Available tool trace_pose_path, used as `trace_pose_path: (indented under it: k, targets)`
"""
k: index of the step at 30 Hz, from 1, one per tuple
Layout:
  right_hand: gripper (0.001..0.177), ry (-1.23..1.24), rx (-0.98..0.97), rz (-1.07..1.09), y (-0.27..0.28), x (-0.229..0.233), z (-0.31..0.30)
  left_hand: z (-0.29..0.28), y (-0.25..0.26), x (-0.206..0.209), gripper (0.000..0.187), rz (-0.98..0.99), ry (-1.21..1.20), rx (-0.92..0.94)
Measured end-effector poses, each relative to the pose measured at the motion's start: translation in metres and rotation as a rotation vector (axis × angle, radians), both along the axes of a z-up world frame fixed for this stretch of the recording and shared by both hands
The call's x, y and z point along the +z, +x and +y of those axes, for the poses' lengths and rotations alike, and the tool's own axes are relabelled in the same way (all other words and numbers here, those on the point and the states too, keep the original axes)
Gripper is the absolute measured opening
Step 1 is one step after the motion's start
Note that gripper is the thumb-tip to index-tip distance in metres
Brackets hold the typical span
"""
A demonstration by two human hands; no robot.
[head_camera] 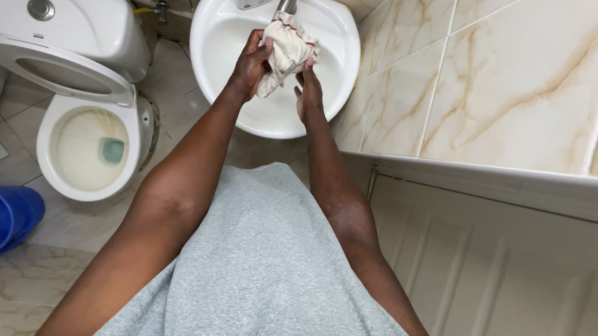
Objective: Cleaning the top and exterior of a twin-tub washing machine and rinsing the cleaning cloth in a bathroom sink.
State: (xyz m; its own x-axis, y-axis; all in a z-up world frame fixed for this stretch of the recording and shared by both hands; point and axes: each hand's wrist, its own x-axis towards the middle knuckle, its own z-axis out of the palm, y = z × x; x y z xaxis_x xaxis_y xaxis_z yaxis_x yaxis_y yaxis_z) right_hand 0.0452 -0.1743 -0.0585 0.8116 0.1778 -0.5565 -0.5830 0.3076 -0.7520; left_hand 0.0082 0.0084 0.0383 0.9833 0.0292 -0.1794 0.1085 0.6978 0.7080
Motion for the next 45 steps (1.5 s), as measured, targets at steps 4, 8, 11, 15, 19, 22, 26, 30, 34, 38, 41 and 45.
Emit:
trace_pose_path:
  k: [4, 8, 11, 15, 19, 22, 26, 30, 34, 38, 41, 45]
  targets:
    - [0.068, 0.258, 0.210, -0.111, -0.005, 0.027, 0.000, -0.007, -0.003, 0.005, 0.023, 0.016, -0.008, 0.044]
    - [0.051, 0.273, -0.006, -0.222, 0.002, 0.058, -0.001, -0.007, -0.007, -0.002, 0.023, 0.060, 0.182, 0.240]
    - [0.043, 0.131, -0.087, -0.206, 0.007, 0.089, -0.005, 0.002, -0.021, 0.013, 0.026, 0.137, 0.484, 0.426]
    - [0.041, -0.159, 0.132, -0.427, 0.030, 0.061, -0.004, 0.024, -0.039, 0.025, 0.041, 0.521, 0.506, 0.463]
    - [0.034, 0.306, 0.131, 0.013, 0.018, 0.129, 0.030, 0.026, -0.072, 0.062, 0.054, 0.653, 0.321, 0.276]
    - [0.027, 0.521, 0.289, 0.127, 0.011, 0.137, 0.048, 0.032, -0.091, 0.020, 0.081, 0.587, 0.187, 0.089]
    - [0.028, 0.549, 0.413, 0.128, -0.002, 0.141, 0.083, 0.054, -0.108, -0.005, 0.101, 0.328, -0.151, 0.217]
    - [0.033, 0.398, 0.601, -0.122, -0.037, 0.141, 0.122, 0.077, -0.145, 0.020, 0.100, 0.266, -0.280, 0.349]
    - [0.033, -0.005, 0.631, -0.240, -0.090, 0.165, 0.175, 0.127, -0.179, -0.001, 0.106, 0.167, -0.158, 0.381]
    - [0.034, 0.177, 0.552, -0.269, -0.127, 0.152, 0.238, 0.187, -0.228, 0.017, 0.101, 0.402, 0.145, 0.433]
    - [0.035, 0.439, 0.551, -0.070, -0.162, 0.157, 0.286, 0.240, -0.266, -0.028, 0.091, 0.493, 0.242, 0.567]
    - [0.051, 0.467, 0.762, -0.155, -0.210, 0.147, 0.350, 0.302, -0.319, -0.048, 0.091, 0.404, 0.255, 0.836]
